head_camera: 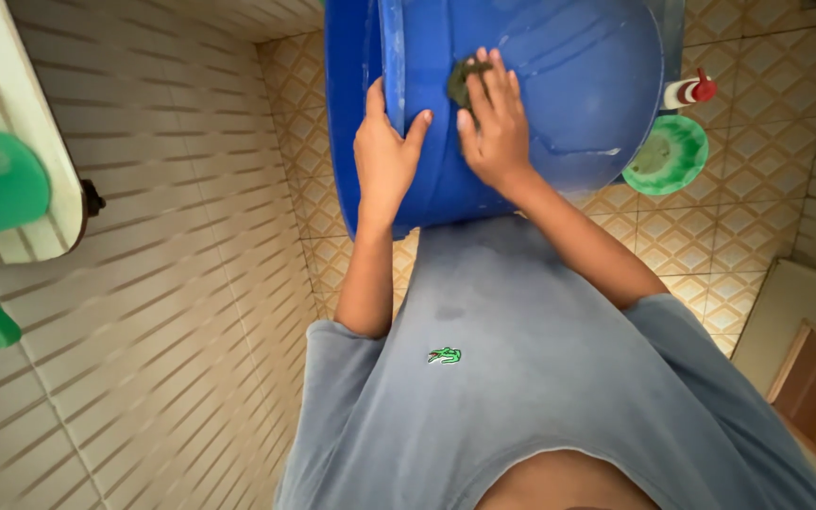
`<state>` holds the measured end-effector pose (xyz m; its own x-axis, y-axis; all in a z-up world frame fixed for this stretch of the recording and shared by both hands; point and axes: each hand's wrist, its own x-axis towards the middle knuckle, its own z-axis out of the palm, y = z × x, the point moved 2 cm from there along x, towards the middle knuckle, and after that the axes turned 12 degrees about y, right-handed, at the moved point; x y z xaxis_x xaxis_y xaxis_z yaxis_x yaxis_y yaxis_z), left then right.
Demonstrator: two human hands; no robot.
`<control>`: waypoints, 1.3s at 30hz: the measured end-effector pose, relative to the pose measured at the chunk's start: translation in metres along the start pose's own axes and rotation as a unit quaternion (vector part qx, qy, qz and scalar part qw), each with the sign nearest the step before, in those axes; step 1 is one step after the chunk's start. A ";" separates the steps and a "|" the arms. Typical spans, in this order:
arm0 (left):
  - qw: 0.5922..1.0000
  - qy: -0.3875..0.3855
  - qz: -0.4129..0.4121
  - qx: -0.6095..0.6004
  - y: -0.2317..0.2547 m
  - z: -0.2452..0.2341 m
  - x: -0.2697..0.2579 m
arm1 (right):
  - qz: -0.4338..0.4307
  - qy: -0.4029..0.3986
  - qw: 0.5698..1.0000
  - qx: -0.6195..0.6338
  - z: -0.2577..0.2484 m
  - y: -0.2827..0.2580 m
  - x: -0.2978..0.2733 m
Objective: Scrubbing the inside and outside of a large blue bucket with a sponge in a tiled washroom.
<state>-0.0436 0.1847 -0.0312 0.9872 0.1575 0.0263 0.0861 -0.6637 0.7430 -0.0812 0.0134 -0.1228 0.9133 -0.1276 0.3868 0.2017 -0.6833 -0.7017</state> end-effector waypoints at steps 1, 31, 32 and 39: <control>1.000 0.006 0.017 -0.022 -0.003 0.000 0.000 | 0.009 -0.001 1.000 -0.003 0.001 0.001 0.004; 0.960 0.053 0.165 0.220 0.009 -0.004 -0.013 | 0.104 0.047 0.993 -0.037 -0.013 0.057 -0.027; 0.953 0.064 0.180 0.234 0.010 -0.003 -0.015 | 0.101 0.048 0.993 -0.034 -0.014 0.057 -0.026; 0.949 0.062 0.162 0.265 0.026 0.004 -0.019 | 0.100 0.046 0.993 -0.037 -0.017 0.060 -0.024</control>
<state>-0.0595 0.1619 -0.0147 0.9524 -0.0548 0.2998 -0.1319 -0.9610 0.2432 -0.0974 -0.0369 -0.1643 0.8956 -0.3286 0.2999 -0.0098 -0.6885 -0.7251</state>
